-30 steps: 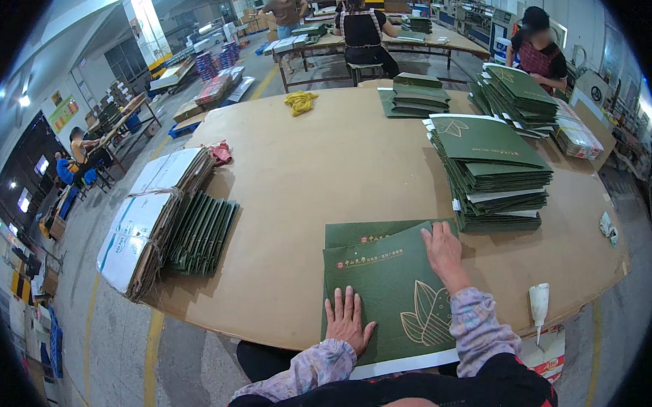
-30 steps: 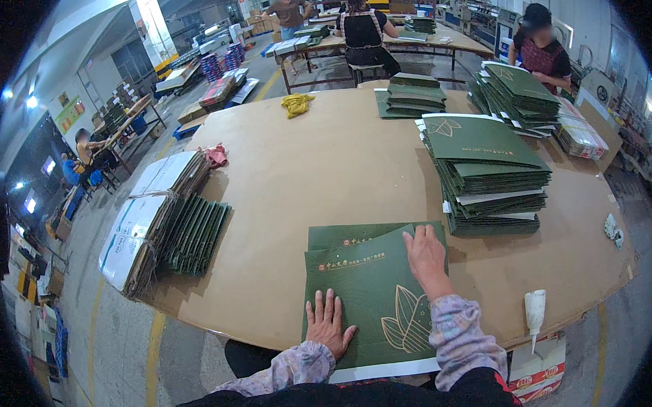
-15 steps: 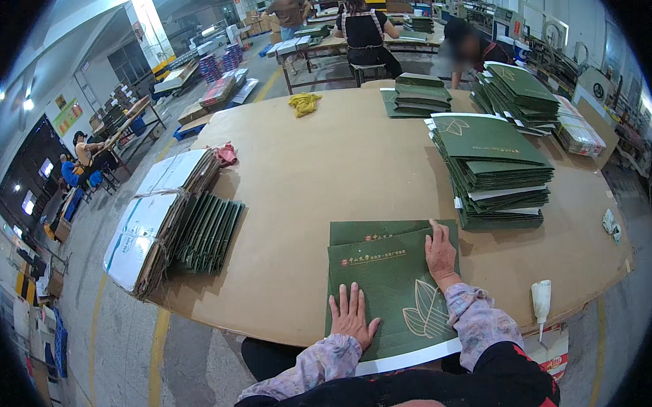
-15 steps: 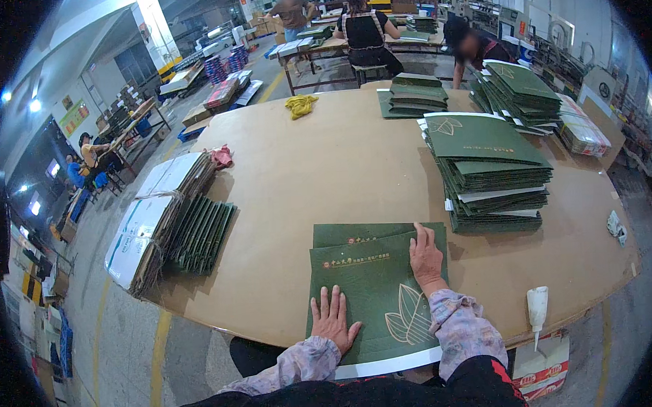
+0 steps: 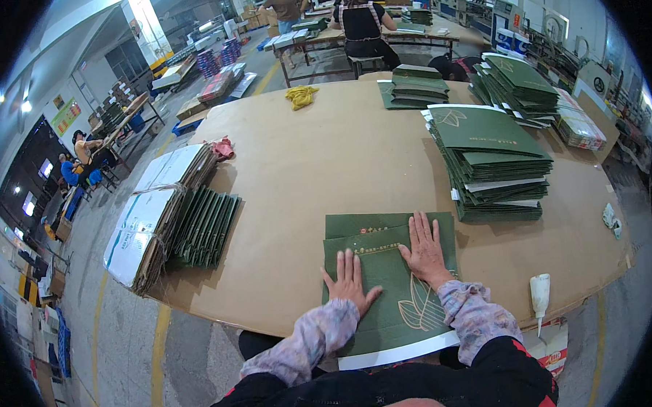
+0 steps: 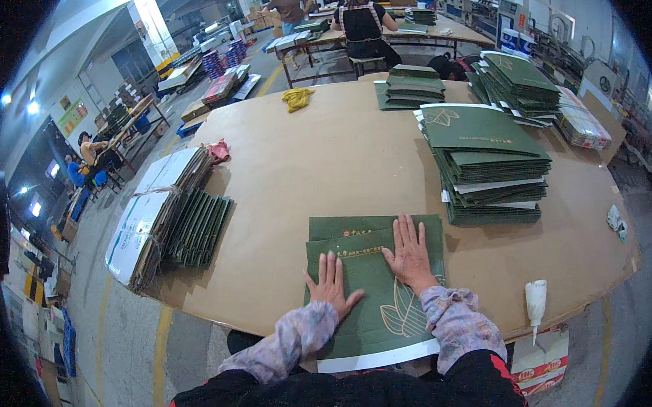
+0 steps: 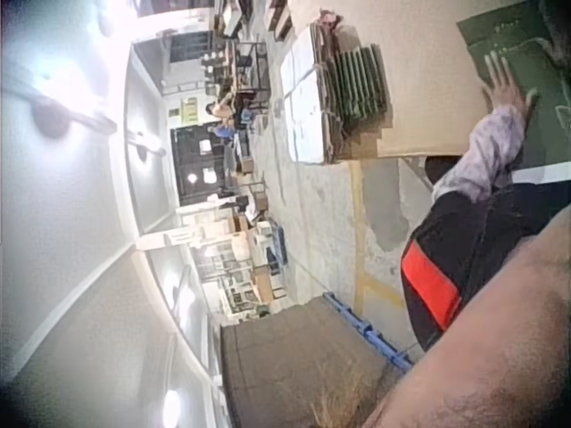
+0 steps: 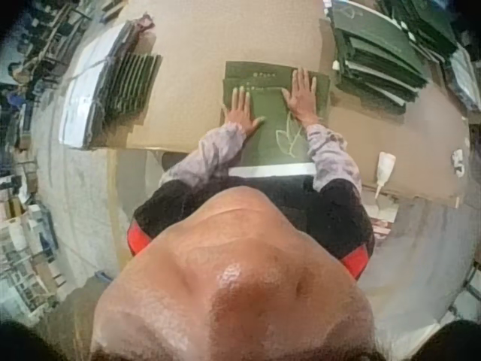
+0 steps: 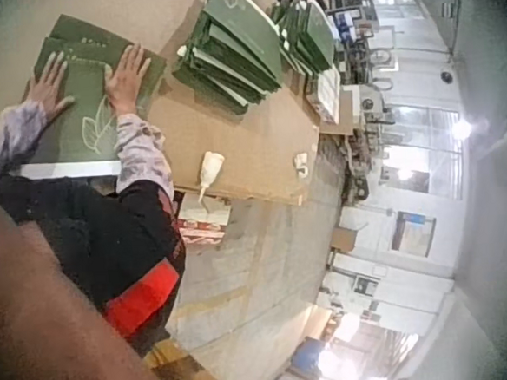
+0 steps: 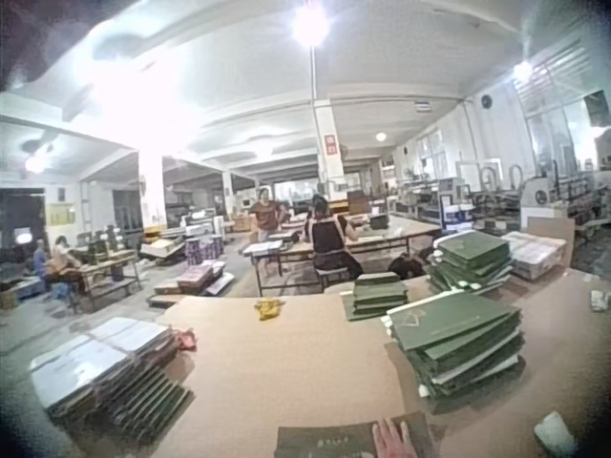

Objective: Applying glue to and folding the edges of large paper bags in an assembly line.

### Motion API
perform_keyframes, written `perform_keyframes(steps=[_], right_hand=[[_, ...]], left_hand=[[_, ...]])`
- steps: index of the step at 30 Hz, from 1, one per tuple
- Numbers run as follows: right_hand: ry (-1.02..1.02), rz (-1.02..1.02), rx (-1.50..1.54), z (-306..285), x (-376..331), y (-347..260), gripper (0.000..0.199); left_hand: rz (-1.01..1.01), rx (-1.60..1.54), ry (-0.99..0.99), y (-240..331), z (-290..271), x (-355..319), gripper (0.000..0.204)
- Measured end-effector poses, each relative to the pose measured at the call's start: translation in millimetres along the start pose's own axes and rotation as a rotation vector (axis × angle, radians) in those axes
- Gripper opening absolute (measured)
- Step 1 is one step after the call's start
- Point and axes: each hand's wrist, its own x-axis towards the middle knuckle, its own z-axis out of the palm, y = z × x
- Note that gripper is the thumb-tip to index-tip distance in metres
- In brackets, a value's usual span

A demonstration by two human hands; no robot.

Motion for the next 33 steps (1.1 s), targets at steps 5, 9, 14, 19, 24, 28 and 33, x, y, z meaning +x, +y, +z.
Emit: perform_keyframes(steps=[5,9,14,19,24,28,33], right_hand=[[-0.098,-0.076,0.055,-15.2,-68.3,-16.1,0.076],[-0.303,-0.072,0.085,-61.0,-152.4,-34.1,0.072],[-0.282,-0.055,0.101,-49.3,-141.0,-36.9,0.071],[-0.257,-0.052,0.056,-46.8,-150.5,-30.4,0.071],[-0.280,-0.120,0.039,-56.9,-163.9,-25.5,0.068],[-0.413,-0.237,0.126,-86.4,-180.3,-7.7,0.070],[-0.636,-0.382,0.159,-117.3,-175.8,1.8,0.070]], left_hand=[[-0.120,-0.025,0.079,-2.5,15.1,25.7,0.096],[-0.135,-0.021,0.051,4.1,7.7,27.8,0.095],[-0.035,0.184,0.151,-11.6,24.4,28.3,0.096],[0.449,0.006,-0.075,-33.3,12.7,-62.9,0.100],[0.553,-0.020,-0.396,-47.7,-1.6,-126.0,0.098],[0.584,0.032,-0.181,-52.1,22.1,-137.1,0.093],[0.595,-0.124,-0.021,-58.0,28.0,-138.1,0.070]])
